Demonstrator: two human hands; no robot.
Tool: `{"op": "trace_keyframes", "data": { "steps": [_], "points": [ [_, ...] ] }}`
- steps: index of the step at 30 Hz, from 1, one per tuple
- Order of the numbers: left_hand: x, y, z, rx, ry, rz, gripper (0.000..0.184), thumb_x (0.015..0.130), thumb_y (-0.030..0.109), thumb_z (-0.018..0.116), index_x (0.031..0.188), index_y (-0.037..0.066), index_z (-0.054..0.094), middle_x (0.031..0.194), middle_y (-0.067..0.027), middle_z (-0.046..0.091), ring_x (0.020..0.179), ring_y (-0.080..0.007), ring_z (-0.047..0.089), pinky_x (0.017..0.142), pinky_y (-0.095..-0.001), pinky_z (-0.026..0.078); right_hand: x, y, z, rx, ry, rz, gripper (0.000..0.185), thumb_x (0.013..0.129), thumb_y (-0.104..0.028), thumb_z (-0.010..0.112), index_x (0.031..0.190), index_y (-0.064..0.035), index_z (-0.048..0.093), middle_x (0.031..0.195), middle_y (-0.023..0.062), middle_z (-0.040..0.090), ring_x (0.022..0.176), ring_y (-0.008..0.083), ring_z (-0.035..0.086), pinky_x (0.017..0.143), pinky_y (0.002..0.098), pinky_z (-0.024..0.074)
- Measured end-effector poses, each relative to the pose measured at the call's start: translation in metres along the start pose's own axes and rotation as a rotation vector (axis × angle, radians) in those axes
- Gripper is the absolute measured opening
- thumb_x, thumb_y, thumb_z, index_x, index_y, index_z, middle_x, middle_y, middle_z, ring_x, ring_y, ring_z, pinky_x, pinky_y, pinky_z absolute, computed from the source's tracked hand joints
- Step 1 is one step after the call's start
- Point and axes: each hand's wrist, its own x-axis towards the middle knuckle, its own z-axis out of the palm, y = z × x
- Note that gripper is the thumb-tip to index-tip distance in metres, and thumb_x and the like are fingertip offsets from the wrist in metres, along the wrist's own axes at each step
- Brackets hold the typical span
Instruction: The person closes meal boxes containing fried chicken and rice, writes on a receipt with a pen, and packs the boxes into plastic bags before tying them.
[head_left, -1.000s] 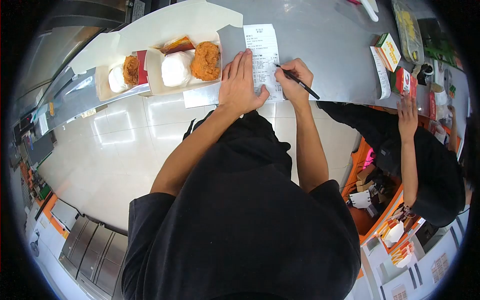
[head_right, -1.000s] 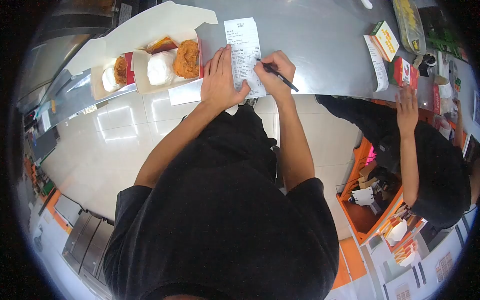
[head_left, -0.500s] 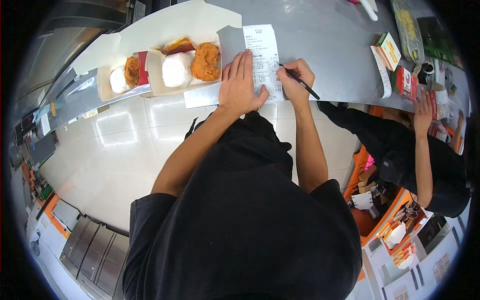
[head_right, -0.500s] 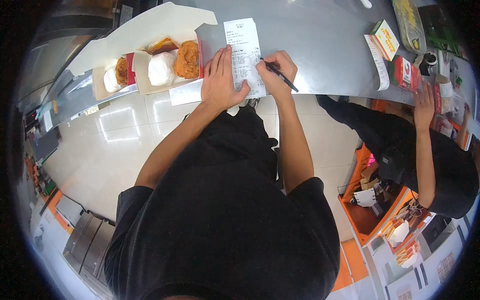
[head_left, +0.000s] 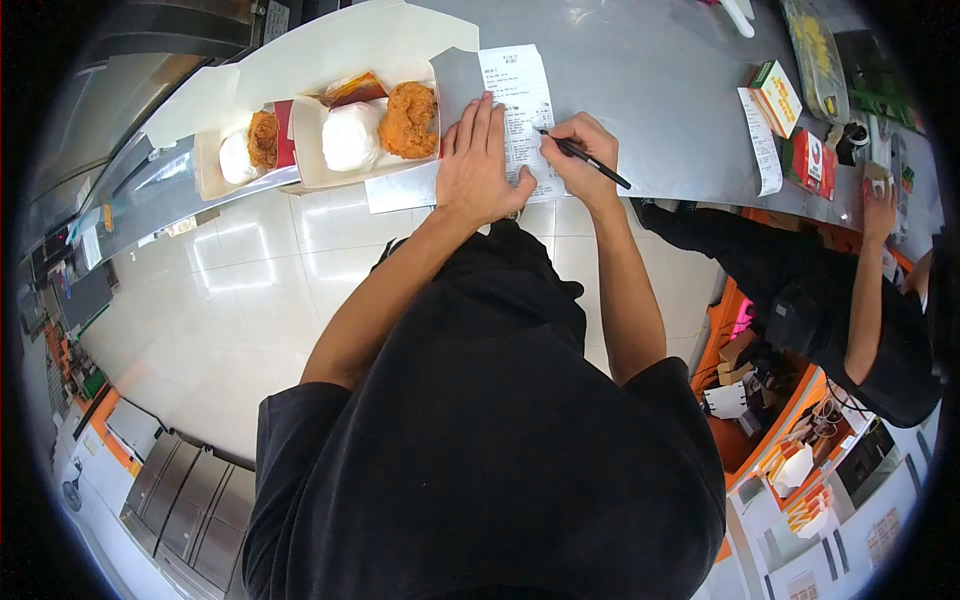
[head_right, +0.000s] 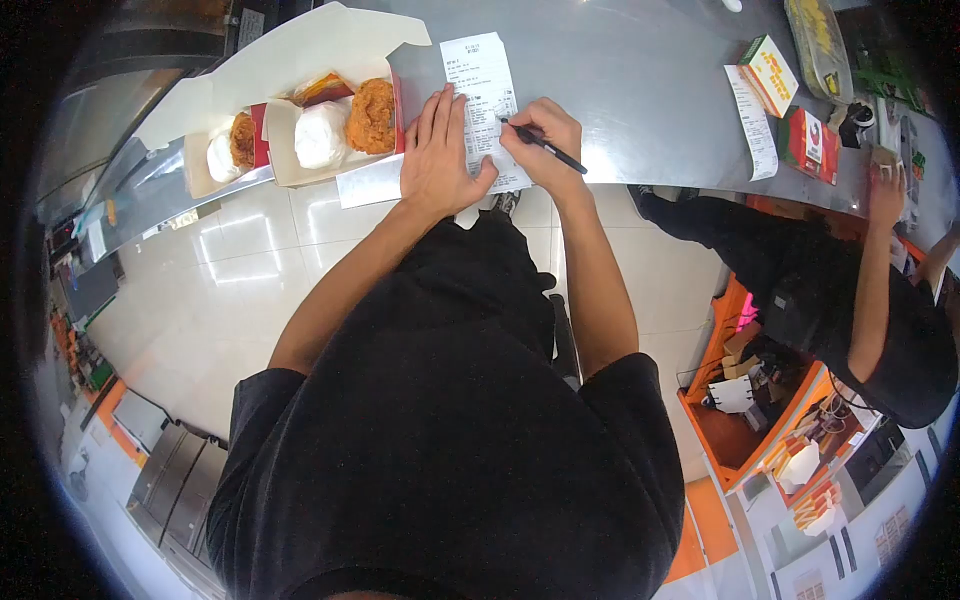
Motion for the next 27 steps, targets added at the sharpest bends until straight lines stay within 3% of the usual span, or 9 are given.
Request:
{"op": "trace_keyframes", "data": {
  "steps": [6, 8, 12, 14, 17, 21, 23, 27],
  "points": [
    [-0.001, 0.000, 0.000, -0.003, 0.011, 0.014, 0.089, 0.076, 0.038, 0.068, 0.147, -0.009, 0.042, 0.159, -0.0262, 0.036, 0.148, -0.0382, 0.034, 0.119, -0.0502, 0.028, 0.001, -0.007, 0.000, -0.064, 0.005, -0.023, 0.013, 0.074, 0.001, 0.078, 0.079, -0.0006, 0.066, 0.077, 0.0064, 0.062, 0.064, 0.0126, 0.063, 0.059, 0.0255, 0.0492],
    [0.000, 0.000, -0.001, 0.004, 0.016, 0.008, 0.088, 0.076, 0.038, 0.068, 0.146, -0.009, 0.043, 0.159, -0.0260, 0.037, 0.148, -0.0378, 0.034, 0.118, -0.0501, 0.029, -0.001, 0.000, 0.003, 0.086, 0.126, 0.097, 0.013, 0.080, 0.008, 0.075, 0.079, 0.0023, 0.064, 0.079, 0.0046, 0.061, 0.064, 0.0085, 0.060, 0.057, 0.0255, 0.0485],
    [-0.001, 0.000, -0.001, 0.006, 0.017, 0.005, 0.087, 0.076, 0.038, 0.068, 0.146, -0.008, 0.043, 0.159, -0.0259, 0.037, 0.148, -0.0376, 0.034, 0.118, -0.0499, 0.029, -0.003, 0.001, -0.001, 0.096, 0.044, 0.080, 0.013, 0.080, 0.008, 0.075, 0.080, 0.0025, 0.063, 0.079, 0.0043, 0.060, 0.063, 0.0088, 0.060, 0.057, 0.0259, 0.0486],
    [-0.001, 0.000, -0.001, 0.010, 0.010, 0.009, 0.088, 0.076, 0.038, 0.068, 0.146, -0.009, 0.043, 0.159, -0.0258, 0.038, 0.148, -0.0376, 0.034, 0.118, -0.0499, 0.029, -0.001, -0.001, -0.002, 0.028, -0.026, -0.001, 0.015, 0.073, 0.001, 0.079, 0.077, -0.0013, 0.065, 0.075, 0.0062, 0.060, 0.065, 0.0105, 0.062, 0.058, 0.0258, 0.0487],
    [-0.001, -0.001, -0.001, -0.012, -0.009, 0.005, 0.088, 0.078, 0.038, 0.067, 0.148, -0.007, 0.039, 0.160, -0.0247, 0.035, 0.149, -0.0389, 0.031, 0.118, -0.0528, 0.028, 0.001, -0.004, -0.003, -0.004, -0.027, -0.004, 0.015, 0.072, 0.001, 0.079, 0.076, -0.0013, 0.064, 0.073, 0.0066, 0.059, 0.065, 0.0100, 0.062, 0.059, 0.0255, 0.0490],
    [-0.001, -0.001, 0.000, -0.008, -0.005, 0.003, 0.088, 0.078, 0.039, 0.067, 0.148, -0.006, 0.040, 0.160, -0.0245, 0.035, 0.149, -0.0384, 0.031, 0.119, -0.0522, 0.028, -0.002, 0.007, -0.004, 0.030, 0.003, 0.085, 0.015, 0.073, 0.004, 0.078, 0.078, -0.0009, 0.064, 0.075, 0.0064, 0.060, 0.066, 0.0107, 0.063, 0.060, 0.0251, 0.0497],
    [-0.001, -0.001, -0.001, -0.002, -0.015, 0.000, 0.088, 0.079, 0.039, 0.066, 0.149, -0.006, 0.039, 0.159, -0.0240, 0.036, 0.149, -0.0378, 0.031, 0.119, -0.0519, 0.028, -0.002, -0.002, 0.000, 0.225, 0.153, 0.178, 0.015, 0.075, 0.008, 0.076, 0.080, 0.0009, 0.063, 0.081, 0.0060, 0.060, 0.072, 0.0116, 0.065, 0.063, 0.0250, 0.0518],
    [-0.001, -0.002, -0.002, -0.022, -0.022, 0.004, 0.089, 0.080, 0.040, 0.066, 0.150, -0.006, 0.038, 0.160, -0.0225, 0.036, 0.150, -0.0373, 0.031, 0.119, -0.0519, 0.027, -0.007, -0.008, -0.002, 0.319, 0.048, 0.045, 0.014, 0.078, 0.009, 0.074, 0.086, 0.0027, 0.064, 0.089, 0.0059, 0.061, 0.081, 0.0136, 0.069, 0.069, 0.0257, 0.0560]
  ]
}}
